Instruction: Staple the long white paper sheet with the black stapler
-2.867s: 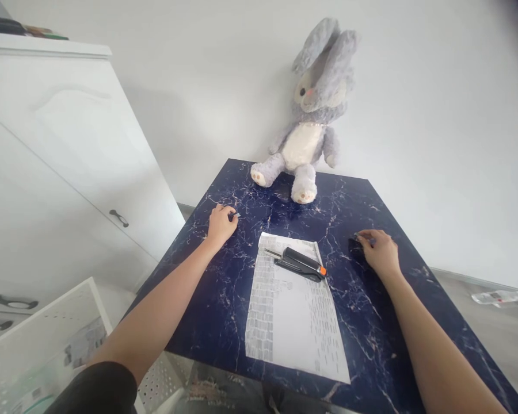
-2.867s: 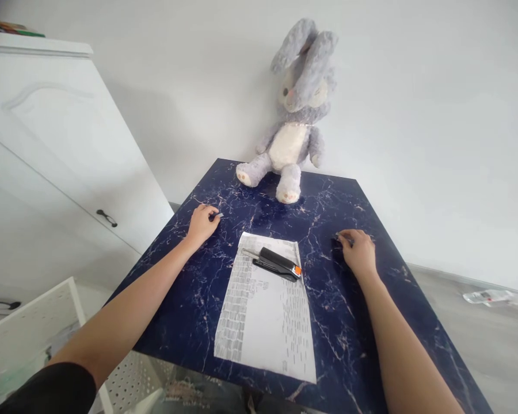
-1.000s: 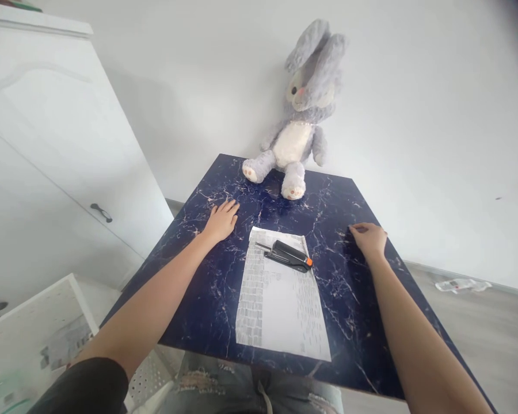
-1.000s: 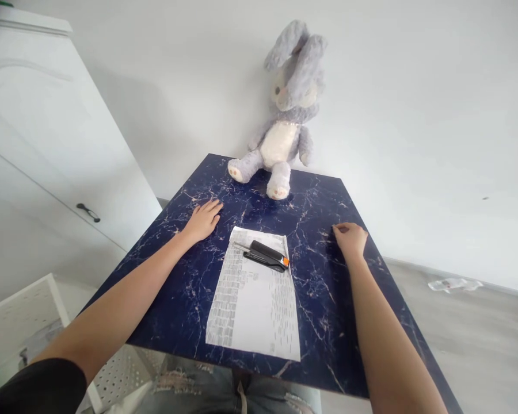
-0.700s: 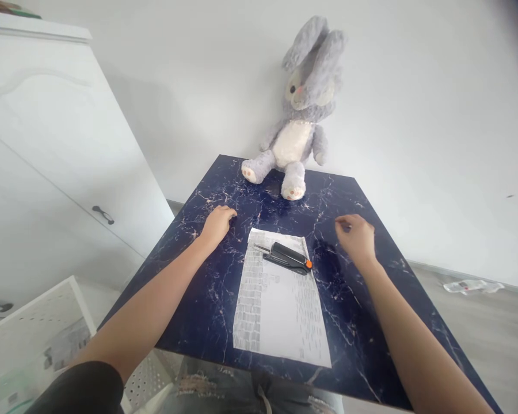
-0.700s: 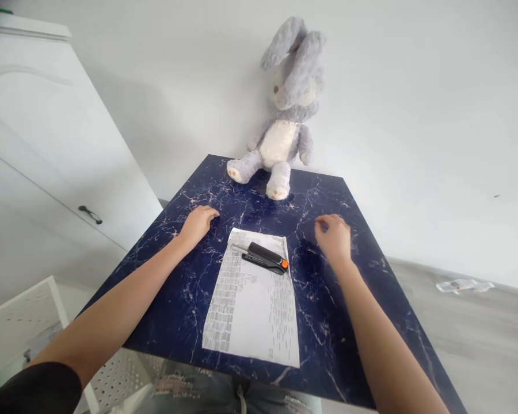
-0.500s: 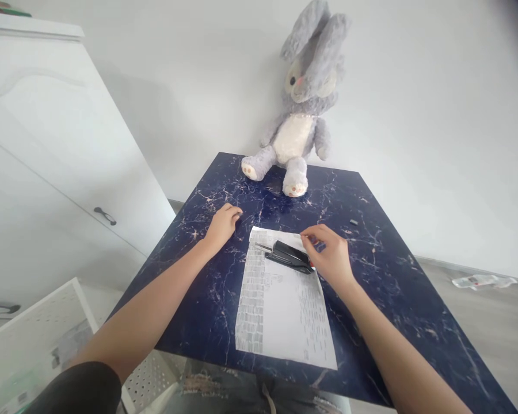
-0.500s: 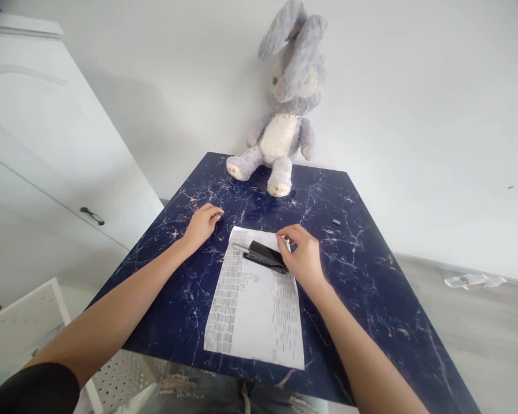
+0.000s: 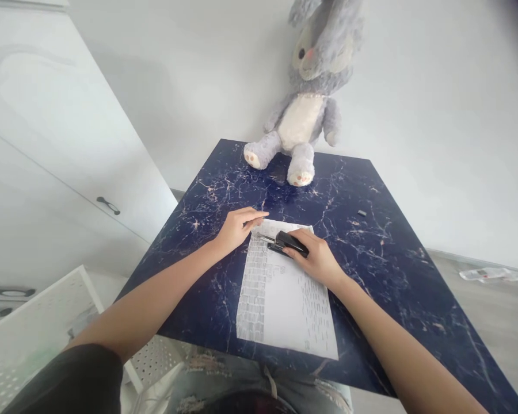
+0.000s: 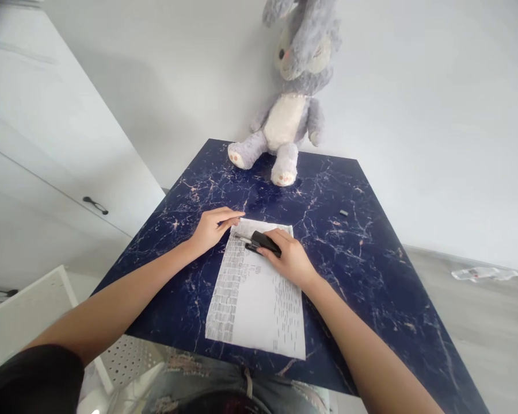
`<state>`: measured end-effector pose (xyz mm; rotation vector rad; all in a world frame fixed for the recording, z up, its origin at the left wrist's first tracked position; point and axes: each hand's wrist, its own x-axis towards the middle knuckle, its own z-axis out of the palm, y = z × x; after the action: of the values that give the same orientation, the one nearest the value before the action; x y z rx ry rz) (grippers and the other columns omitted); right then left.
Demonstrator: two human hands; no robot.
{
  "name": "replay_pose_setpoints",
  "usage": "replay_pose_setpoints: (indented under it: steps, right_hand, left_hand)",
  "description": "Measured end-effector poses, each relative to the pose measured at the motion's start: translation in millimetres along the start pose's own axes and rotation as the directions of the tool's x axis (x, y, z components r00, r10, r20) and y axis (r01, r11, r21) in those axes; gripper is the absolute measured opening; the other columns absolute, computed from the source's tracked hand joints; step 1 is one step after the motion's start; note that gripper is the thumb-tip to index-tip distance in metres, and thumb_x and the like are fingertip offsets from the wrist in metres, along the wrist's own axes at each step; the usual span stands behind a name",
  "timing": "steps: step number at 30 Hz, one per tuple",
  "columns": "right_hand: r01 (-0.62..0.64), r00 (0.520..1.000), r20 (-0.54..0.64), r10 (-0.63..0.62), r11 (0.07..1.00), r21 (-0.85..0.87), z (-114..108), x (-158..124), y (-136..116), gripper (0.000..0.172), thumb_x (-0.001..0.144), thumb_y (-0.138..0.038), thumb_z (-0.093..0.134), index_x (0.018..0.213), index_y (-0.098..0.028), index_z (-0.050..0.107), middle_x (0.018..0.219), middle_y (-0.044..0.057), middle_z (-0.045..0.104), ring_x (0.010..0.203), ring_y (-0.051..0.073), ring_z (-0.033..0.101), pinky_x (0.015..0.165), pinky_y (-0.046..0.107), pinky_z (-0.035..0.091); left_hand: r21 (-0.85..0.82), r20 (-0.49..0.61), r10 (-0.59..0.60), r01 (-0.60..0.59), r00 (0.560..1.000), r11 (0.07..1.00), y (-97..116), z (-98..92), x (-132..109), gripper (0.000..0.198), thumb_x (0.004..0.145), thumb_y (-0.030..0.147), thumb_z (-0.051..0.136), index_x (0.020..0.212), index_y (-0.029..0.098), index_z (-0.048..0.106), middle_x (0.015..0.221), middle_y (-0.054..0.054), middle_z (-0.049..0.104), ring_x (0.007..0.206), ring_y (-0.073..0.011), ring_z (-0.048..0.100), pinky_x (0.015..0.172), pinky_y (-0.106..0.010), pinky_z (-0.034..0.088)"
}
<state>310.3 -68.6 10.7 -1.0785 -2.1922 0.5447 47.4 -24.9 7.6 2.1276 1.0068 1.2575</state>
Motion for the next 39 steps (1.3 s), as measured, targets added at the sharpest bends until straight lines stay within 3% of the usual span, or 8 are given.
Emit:
replay_pose_setpoints:
  steps: [4,12,19,24,32,39]
  right_hand:
    - [0.008,1.000,0.015,-0.008,1.000,0.011,-0.4,-1.4,2.7,0.027,0.096,-0.040,0.063,0.118,-0.024,0.065,0.105,0.008,0.071,0.094,0.025,0.067,0.085,0.042,0.054]
    - [0.019,1.000,-0.007,-0.019,0.999,0.027,-0.6,-1.3,3.7,0.027,0.096,-0.039,0.064,0.119,-0.026,0.065,0.109,0.008,0.072,0.099,0.026,0.068,0.087,0.043,0.054]
    - [0.020,1.000,0.005,-0.020,0.999,0.032,-1.8,-1.5,2.0,0.025,0.096,-0.038,0.064,0.118,-0.025,0.065,0.108,0.007,0.071,0.098,0.025,0.067,0.087,0.042,0.053]
    - [0.012,1.000,0.021,-0.013,1.000,0.015,-1.7,-1.3,2.5,0.023,0.097,-0.039,0.062,0.115,-0.025,0.065,0.104,0.007,0.071,0.094,0.025,0.067,0.081,0.040,0.053]
    - [0.017,1.000,0.009,-0.017,0.999,0.046,-1.6,-1.0,2.0,0.025,0.096,-0.039,0.063,0.118,-0.026,0.065,0.108,0.007,0.071,0.098,0.025,0.067,0.086,0.043,0.054]
    - [0.019,1.000,0.004,-0.019,0.999,0.030,-1.3,-1.2,2.1,0.025,0.096,-0.038,0.063,0.117,-0.025,0.065,0.108,0.007,0.071,0.097,0.025,0.068,0.086,0.042,0.054]
  left_hand:
    - [-0.020,0.103,0.032,-0.030,0.994,0.999,3.9,-2.2,0.6,0.018,0.093,0.032,0.070,0.106,0.026,0.079,0.108,-0.007,0.077,0.096,-0.0205,0.074,0.088,-0.038,0.060]
    - [0.020,0.223,-0.100,0.098,0.970,0.995,-0.9,4.9,-4.1,0.020,0.084,0.034,0.079,0.102,0.028,0.081,0.099,-0.004,0.080,0.089,-0.0235,0.077,0.087,-0.039,0.063]
    - [-0.032,0.338,-0.047,0.062,0.940,0.998,4.6,4.1,-0.7,0.016,0.088,0.027,0.074,0.102,0.030,0.081,0.104,-0.002,0.080,0.094,-0.0212,0.077,0.091,-0.037,0.061]
    - [-0.009,0.351,-0.061,0.068,0.934,0.998,7.8,3.6,0.1,0.014,0.087,0.029,0.075,0.099,0.030,0.082,0.100,-0.002,0.080,0.091,-0.0212,0.076,0.088,-0.036,0.061]
    - [-0.008,0.363,-0.019,0.023,0.931,1.000,5.8,3.1,0.2,0.013,0.087,0.028,0.074,0.097,0.031,0.082,0.097,-0.002,0.080,0.089,-0.0203,0.076,0.087,-0.036,0.060]
    - [0.026,0.293,-0.006,-0.002,0.956,1.000,4.5,5.3,-2.8,0.010,0.087,0.028,0.075,0.094,0.029,0.082,0.094,-0.003,0.080,0.087,-0.0201,0.075,0.086,-0.035,0.060]
